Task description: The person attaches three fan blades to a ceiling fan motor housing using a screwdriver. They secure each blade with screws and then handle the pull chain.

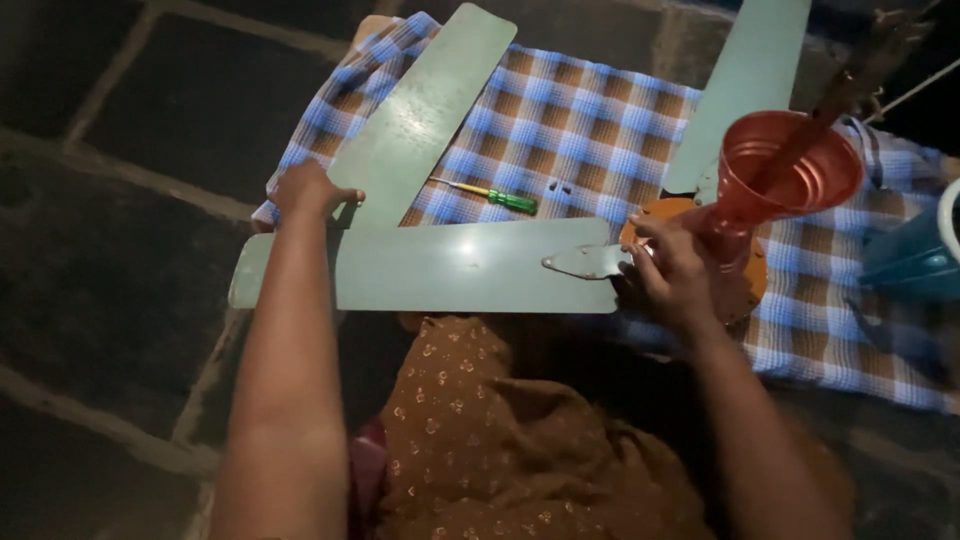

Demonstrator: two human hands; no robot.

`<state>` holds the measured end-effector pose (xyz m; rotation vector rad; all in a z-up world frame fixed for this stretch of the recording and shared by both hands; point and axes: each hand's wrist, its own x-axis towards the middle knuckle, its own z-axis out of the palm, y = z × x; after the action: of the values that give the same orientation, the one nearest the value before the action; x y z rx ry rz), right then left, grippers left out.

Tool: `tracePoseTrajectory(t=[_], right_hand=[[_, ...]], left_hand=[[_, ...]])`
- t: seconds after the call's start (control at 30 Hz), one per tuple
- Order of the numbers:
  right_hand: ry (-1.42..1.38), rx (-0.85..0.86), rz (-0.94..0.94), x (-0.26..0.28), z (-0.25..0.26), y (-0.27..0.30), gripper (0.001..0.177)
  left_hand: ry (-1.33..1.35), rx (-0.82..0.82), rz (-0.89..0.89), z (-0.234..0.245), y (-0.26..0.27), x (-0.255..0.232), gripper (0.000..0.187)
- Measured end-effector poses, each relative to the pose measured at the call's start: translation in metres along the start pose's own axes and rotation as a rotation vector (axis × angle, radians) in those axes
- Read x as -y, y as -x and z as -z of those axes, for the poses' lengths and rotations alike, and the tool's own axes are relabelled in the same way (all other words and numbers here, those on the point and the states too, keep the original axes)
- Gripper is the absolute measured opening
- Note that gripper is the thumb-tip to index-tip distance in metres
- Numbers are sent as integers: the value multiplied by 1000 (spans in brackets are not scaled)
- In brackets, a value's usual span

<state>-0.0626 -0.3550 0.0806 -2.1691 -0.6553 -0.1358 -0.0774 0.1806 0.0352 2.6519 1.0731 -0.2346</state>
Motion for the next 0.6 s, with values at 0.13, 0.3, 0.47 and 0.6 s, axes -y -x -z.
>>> tracePoseTrajectory(t=[0.13, 0.3, 0.47, 0.6], right_hand=[[-29, -45, 93, 6, 0, 0, 41], [125, -79, 99, 6, 5, 4, 37], [90, -66, 139, 9, 16, 7, 34], [-91, -93, 41, 30, 26, 21, 31]], left_hand=[[247, -33, -114, 7, -19, 7, 65], [358, -430, -280, 40, 7, -4, 34], [457, -869, -550, 98, 83, -30, 15], [491, -1081, -733, 153, 152, -41, 18]])
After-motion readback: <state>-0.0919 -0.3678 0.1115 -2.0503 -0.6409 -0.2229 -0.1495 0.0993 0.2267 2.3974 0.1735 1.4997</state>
